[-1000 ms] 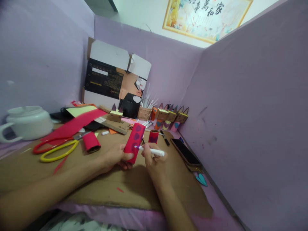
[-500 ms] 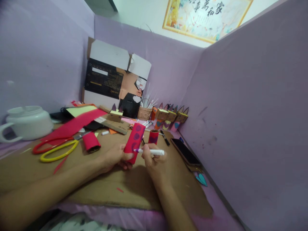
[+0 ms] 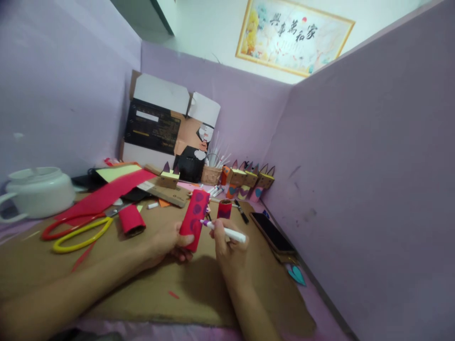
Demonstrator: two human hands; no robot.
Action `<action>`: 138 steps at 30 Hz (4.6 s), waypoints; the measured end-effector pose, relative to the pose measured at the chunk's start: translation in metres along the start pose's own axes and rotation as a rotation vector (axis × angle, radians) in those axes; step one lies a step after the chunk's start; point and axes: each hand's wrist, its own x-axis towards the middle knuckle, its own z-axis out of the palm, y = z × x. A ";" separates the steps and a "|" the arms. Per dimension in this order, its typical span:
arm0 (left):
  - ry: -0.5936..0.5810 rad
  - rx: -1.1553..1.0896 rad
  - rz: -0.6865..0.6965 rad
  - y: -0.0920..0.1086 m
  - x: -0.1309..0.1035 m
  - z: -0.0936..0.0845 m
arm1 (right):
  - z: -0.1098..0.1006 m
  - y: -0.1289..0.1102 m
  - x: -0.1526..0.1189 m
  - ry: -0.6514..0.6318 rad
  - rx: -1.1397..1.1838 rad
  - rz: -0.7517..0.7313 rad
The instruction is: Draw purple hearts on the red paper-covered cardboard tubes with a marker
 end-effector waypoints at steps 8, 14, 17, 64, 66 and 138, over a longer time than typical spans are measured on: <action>0.002 -0.008 -0.015 0.001 0.000 0.001 | 0.000 -0.006 0.001 -0.031 -0.056 -0.009; 0.013 -0.004 -0.027 0.000 0.002 0.000 | 0.002 -0.001 0.001 -0.029 -0.022 -0.026; 0.014 -0.001 -0.023 0.000 0.002 0.001 | 0.003 0.000 0.001 -0.030 -0.015 -0.011; -0.015 -0.004 0.000 0.003 -0.002 0.000 | -0.001 -0.007 0.001 -0.004 -0.017 -0.010; -0.014 -0.006 -0.001 0.002 -0.002 0.000 | -0.001 -0.006 0.001 -0.037 -0.059 -0.019; 0.011 0.025 -0.008 0.001 0.000 0.001 | 0.000 -0.002 -0.002 -0.098 -0.030 0.005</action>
